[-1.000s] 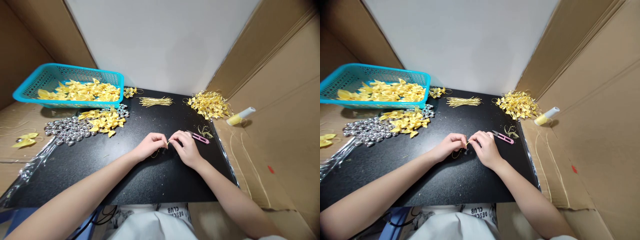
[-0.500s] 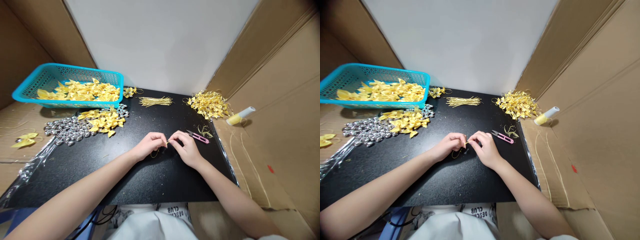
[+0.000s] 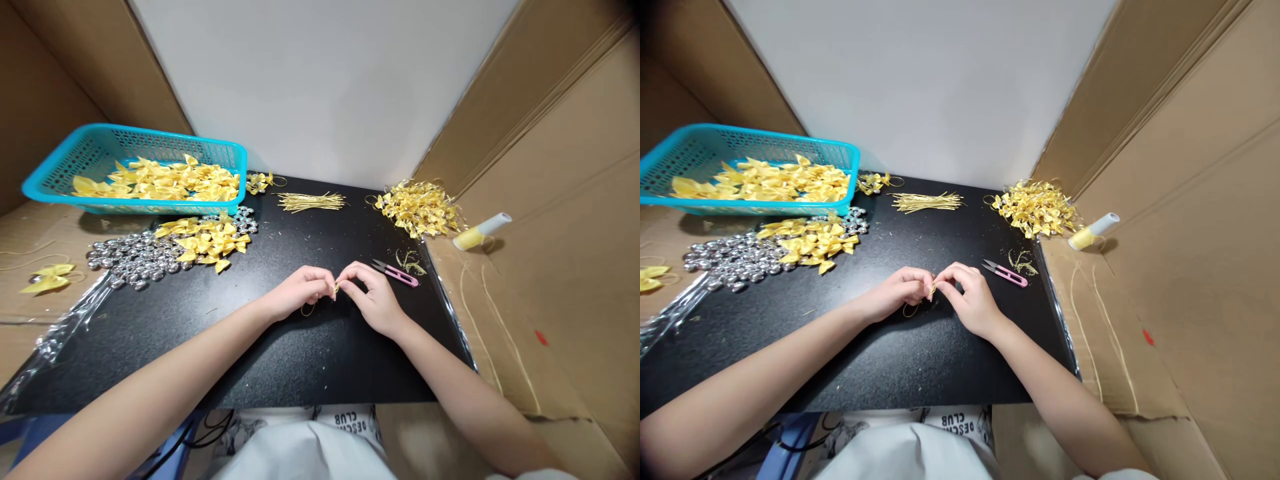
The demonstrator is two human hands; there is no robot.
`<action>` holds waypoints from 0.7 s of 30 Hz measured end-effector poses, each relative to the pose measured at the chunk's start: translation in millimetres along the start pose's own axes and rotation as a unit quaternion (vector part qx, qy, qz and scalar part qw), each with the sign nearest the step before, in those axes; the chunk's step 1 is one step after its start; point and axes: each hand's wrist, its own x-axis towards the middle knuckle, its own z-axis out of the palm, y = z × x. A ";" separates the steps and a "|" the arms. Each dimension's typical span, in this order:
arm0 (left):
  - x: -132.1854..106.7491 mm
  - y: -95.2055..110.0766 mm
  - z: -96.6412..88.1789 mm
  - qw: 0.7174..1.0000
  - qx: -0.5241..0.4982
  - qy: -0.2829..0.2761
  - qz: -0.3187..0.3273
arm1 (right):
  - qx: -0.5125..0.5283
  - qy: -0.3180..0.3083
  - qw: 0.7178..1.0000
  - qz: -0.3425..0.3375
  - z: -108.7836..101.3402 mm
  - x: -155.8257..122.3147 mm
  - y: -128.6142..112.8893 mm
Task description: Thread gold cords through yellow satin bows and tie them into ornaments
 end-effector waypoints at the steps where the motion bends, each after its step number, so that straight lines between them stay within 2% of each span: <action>1: 0.0 0.3 0.0 1.000 0.002 -0.001 -0.001 | 0.001 -0.001 1.000 0.001 0.0 -0.1 0.2; 21: 0.6 -0.5 -1.3 1.000 0.024 0.000 0.000 | -0.002 -0.004 1.000 -0.008 -0.1 0.3 -1.1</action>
